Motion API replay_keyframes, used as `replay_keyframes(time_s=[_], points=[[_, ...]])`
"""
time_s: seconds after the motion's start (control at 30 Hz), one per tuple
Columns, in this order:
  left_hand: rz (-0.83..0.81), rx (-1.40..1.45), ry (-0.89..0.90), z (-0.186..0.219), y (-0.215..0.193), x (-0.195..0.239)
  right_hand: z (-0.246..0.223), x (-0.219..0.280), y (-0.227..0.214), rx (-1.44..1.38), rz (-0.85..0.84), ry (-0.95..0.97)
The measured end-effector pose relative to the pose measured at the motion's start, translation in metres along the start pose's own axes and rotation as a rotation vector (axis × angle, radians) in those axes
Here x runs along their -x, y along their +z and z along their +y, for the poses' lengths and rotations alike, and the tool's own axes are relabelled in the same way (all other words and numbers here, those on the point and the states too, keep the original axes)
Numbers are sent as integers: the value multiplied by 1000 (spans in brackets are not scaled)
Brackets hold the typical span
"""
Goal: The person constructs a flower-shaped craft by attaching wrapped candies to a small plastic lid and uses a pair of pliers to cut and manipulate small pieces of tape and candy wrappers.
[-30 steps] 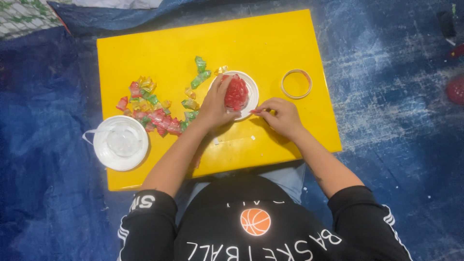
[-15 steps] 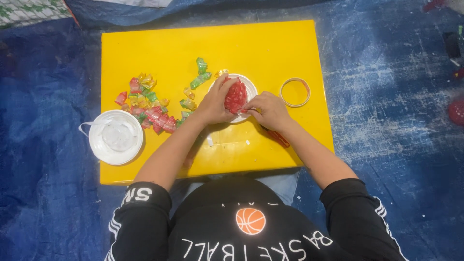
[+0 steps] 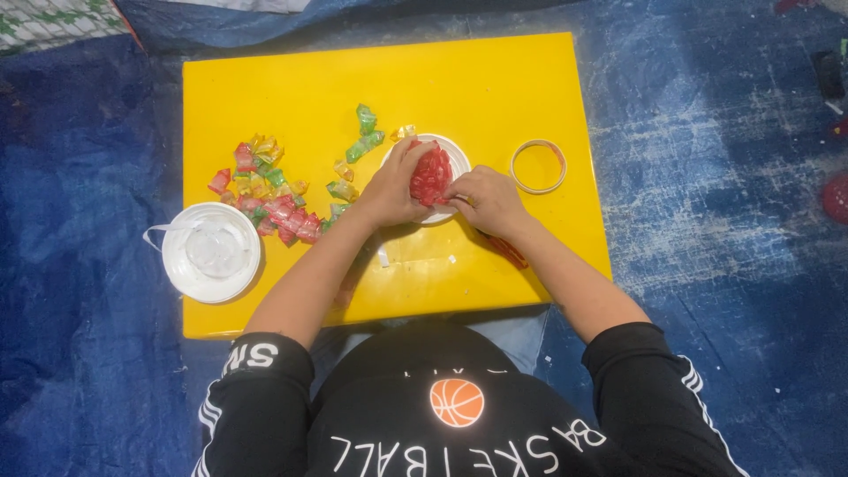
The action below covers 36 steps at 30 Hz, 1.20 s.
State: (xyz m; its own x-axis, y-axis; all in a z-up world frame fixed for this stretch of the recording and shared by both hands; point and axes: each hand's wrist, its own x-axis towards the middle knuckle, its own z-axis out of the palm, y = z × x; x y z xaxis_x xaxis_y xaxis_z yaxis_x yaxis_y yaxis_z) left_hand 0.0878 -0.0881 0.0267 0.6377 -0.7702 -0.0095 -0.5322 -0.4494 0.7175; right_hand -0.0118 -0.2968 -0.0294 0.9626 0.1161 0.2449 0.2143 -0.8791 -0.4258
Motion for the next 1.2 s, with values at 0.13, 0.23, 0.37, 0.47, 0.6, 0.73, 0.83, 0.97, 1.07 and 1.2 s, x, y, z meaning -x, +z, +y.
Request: replay_keyframes(time_s=[0.13,0.23,0.37,0.47,0.6,0.73,0.83,0.97,1.07,1.2], points=[[1,24,20,5,-4,2,-3,1,-4,-15,4,-16],[9,25,34,4,-3,2,-5,1,-4,-14,2,-9],[6,22,16,3,-4,-1,-5,-1,-2,-2,8,-12],[11,31,26,4,-5,0,-1,1,7,19,64,-51],[12,40,45,4,-7,0,0,5,12,95,189,-135],[11,41,46,3,-7,0,-2,7,16,90,227,-143],[-2,46,17,6,-9,1,-5,7,15,51,252,-136],[20,37,41,7,-8,3,-4,7,15,23,274,-111],[25,25,29,8,-5,3,3,9,24,46,291,-96],[35,16,12,9,-5,4,2,6,23,34,295,-95]])
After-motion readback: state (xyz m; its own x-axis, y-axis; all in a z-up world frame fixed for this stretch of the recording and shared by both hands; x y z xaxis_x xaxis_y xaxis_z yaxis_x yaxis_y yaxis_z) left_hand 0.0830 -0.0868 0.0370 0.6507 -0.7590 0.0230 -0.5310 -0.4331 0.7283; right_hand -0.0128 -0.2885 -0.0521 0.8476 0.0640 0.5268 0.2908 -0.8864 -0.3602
